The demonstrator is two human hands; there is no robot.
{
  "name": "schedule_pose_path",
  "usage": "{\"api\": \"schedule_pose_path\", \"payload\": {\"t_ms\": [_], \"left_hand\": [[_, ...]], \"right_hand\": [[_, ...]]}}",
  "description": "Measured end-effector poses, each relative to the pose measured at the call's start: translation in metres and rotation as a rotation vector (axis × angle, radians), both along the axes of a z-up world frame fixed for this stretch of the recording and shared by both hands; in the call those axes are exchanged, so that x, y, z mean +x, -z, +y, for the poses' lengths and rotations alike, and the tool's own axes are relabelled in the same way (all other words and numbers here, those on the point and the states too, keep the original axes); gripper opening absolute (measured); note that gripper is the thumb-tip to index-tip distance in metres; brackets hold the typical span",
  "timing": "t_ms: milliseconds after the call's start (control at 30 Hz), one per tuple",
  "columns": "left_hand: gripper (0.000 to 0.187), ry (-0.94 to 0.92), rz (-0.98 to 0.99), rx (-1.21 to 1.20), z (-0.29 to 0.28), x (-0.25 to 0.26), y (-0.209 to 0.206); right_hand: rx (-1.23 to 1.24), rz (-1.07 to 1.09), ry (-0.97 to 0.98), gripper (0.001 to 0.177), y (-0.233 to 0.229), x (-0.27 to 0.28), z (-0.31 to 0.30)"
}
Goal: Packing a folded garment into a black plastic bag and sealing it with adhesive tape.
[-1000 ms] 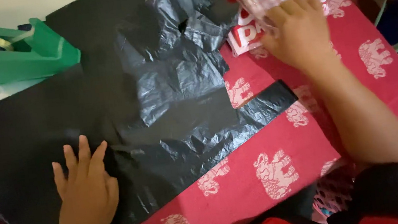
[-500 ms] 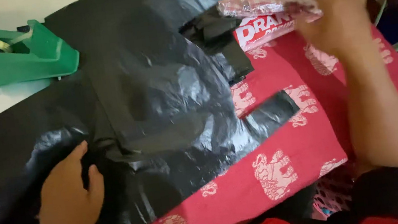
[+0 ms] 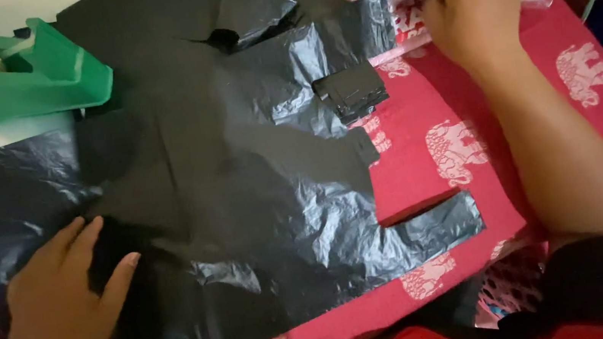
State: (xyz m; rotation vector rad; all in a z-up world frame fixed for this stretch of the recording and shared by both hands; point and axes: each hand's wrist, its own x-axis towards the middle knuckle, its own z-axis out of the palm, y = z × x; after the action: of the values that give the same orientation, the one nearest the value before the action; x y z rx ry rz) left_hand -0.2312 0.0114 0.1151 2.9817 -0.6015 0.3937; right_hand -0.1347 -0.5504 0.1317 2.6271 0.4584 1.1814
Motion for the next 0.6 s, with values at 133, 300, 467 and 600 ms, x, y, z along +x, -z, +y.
{"api": "schedule_pose_path", "payload": {"t_ms": [133,300,467,600], "left_hand": [[0.055,0.022,0.000,-0.052,-0.002,-0.001,-0.012],[0.057,-0.042,-0.014,0.035,0.013,0.000,0.001],[0.062,-0.193,0.032,0.225,0.028,0.000,0.013],[0.061,-0.158,-0.059,0.247,0.031,-0.001,0.009]], "right_hand": [[0.048,0.005,-0.011,0.026,0.002,-0.007,-0.008],[0.154,0.110,-0.043,0.032,0.001,-0.014,-0.014],[0.146,0.108,-0.027,0.030,-0.004,-0.025,-0.022],[0.194,0.160,0.009,0.040,-0.009,-0.032,-0.021]]}}
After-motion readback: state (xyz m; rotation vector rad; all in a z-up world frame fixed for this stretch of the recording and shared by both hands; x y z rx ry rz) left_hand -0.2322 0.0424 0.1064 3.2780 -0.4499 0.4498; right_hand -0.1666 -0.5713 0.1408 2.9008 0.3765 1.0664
